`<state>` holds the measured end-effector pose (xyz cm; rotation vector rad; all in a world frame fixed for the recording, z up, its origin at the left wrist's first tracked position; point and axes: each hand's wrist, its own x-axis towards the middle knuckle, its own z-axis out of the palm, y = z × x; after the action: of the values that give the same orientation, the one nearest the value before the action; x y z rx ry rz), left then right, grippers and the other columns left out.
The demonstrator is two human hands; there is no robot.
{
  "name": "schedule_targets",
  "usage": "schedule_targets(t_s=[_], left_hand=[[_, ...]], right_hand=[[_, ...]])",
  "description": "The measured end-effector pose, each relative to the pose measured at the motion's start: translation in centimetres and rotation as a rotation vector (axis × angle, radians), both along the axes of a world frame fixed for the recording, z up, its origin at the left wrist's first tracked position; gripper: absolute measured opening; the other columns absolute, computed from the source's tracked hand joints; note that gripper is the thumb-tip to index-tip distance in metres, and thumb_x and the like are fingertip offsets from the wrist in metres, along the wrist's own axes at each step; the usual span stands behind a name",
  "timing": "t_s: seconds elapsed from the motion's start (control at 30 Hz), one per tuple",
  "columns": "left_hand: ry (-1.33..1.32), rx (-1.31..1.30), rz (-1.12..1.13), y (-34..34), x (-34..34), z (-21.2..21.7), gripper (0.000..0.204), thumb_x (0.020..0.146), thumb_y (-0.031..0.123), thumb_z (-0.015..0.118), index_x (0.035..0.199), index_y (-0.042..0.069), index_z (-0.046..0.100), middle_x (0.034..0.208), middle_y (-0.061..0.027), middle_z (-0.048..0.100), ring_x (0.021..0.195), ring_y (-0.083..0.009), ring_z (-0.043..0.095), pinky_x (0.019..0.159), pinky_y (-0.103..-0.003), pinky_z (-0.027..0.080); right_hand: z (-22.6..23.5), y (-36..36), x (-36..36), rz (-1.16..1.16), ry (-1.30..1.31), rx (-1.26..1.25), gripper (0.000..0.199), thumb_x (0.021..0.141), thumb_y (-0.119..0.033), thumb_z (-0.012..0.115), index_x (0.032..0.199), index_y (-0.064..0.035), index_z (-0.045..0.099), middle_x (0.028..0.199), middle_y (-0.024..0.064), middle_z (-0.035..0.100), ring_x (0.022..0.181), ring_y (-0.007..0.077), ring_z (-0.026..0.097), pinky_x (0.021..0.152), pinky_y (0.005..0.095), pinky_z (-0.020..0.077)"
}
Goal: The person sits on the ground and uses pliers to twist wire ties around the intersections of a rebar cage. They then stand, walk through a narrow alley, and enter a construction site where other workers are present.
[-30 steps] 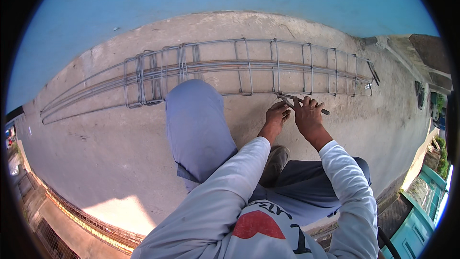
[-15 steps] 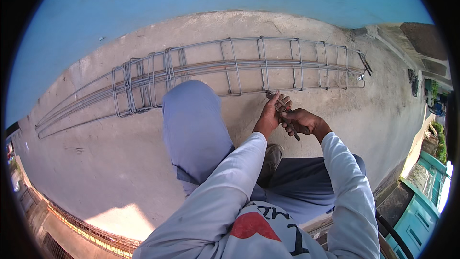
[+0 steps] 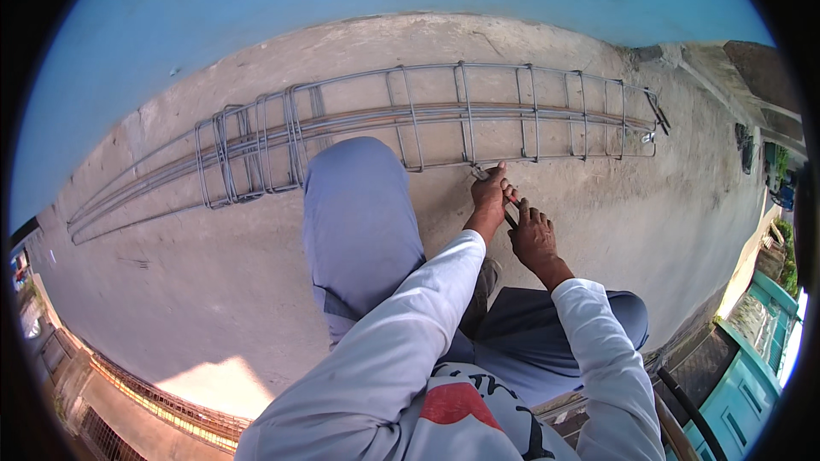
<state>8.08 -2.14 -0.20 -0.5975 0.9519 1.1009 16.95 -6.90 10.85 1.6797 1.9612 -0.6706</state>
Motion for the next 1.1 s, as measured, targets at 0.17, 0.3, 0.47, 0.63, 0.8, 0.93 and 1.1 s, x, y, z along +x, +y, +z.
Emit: schedule_targets(t_s=[0.17,0.3,0.47,0.63,0.8,0.93,1.1], left_hand=[[0.059,-0.032,0.012,0.0,0.7,-0.8,0.026,0.089,0.021,0.073,0.076,0.010,0.053,0.057,0.0025,0.040,0.042,-0.0142,0.037,0.045,-0.035,0.041],[0.136,-0.141,-0.067,0.7,0.3,-0.1,0.028,0.085,0.022,0.076,0.075,0.011,0.053,0.058,0.0017,0.044,0.041,-0.0129,0.038,0.043,-0.033,0.042],[-0.113,0.018,-0.112,-0.7,-2.1,2.3,0.026,0.086,0.031,0.075,0.092,0.011,0.060,0.072,-0.0016,0.060,0.059,-0.0147,0.057,0.054,-0.031,0.052],[-0.382,0.171,0.064,-0.2,-2.4,0.9,0.025,0.091,0.035,0.069,0.086,0.013,0.058,0.063,0.0025,0.051,0.053,-0.0124,0.050,0.061,-0.032,0.051],[-0.442,0.022,0.234,1.8,-1.2,1.5,0.035,0.098,0.030,0.060,0.070,0.012,0.047,0.056,0.0032,0.038,0.048,-0.0120,0.038,0.053,-0.032,0.044],[-0.449,-0.171,0.341,3.6,-1.8,1.9,0.031,0.099,0.021,0.055,0.072,0.010,0.045,0.056,0.0017,0.036,0.047,-0.0134,0.036,0.050,-0.031,0.044],[-0.460,-0.294,0.374,5.4,-0.7,2.8,0.028,0.098,0.016,0.056,0.072,0.010,0.045,0.055,0.0010,0.037,0.044,-0.0142,0.037,0.047,-0.031,0.045]], right_hand=[[-4.6,-1.9,0.8,-0.016,-0.037,0.217,0.059,0.089,-0.018,0.059,0.139,0.0016,0.034,0.118,0.0233,0.056,0.107,0.0395,0.056,0.095,0.0454,0.0433],[-3.4,0.4,1.2,-0.051,0.143,0.133,0.024,0.092,-0.020,0.056,0.110,-0.0042,0.056,0.092,0.0180,0.064,0.084,0.0380,0.063,0.077,0.0441,0.0499],[-0.3,4.8,2.2,-0.617,0.602,-0.706,0.025,0.092,-0.026,0.064,0.093,-0.0015,0.062,0.071,0.0099,0.063,0.064,0.0256,0.063,0.059,0.0390,0.0506],[2.8,7.0,0.8,-0.983,0.698,-0.966,0.027,0.090,-0.024,0.068,0.093,0.0016,0.061,0.073,0.0082,0.063,0.058,0.0189,0.061,0.052,0.0332,0.0499],[5.1,10.4,0.7,-0.379,0.149,-0.470,0.045,0.079,-0.040,0.077,0.086,0.0022,0.065,0.081,0.0152,0.068,0.071,0.0272,0.068,0.061,0.0409,0.0541],[10.4,9.2,-4.3,0.152,-0.117,0.008,0.048,0.080,-0.037,0.073,0.103,0.0037,0.062,0.101,0.0194,0.066,0.108,0.0321,0.060,0.090,0.0470,0.0469],[6.9,8.6,-2.9,0.450,-0.463,0.252,0.029,0.087,-0.021,0.058,0.108,-0.0005,0.060,0.097,0.0143,0.063,0.101,0.0280,0.060,0.085,0.0422,0.0473]])
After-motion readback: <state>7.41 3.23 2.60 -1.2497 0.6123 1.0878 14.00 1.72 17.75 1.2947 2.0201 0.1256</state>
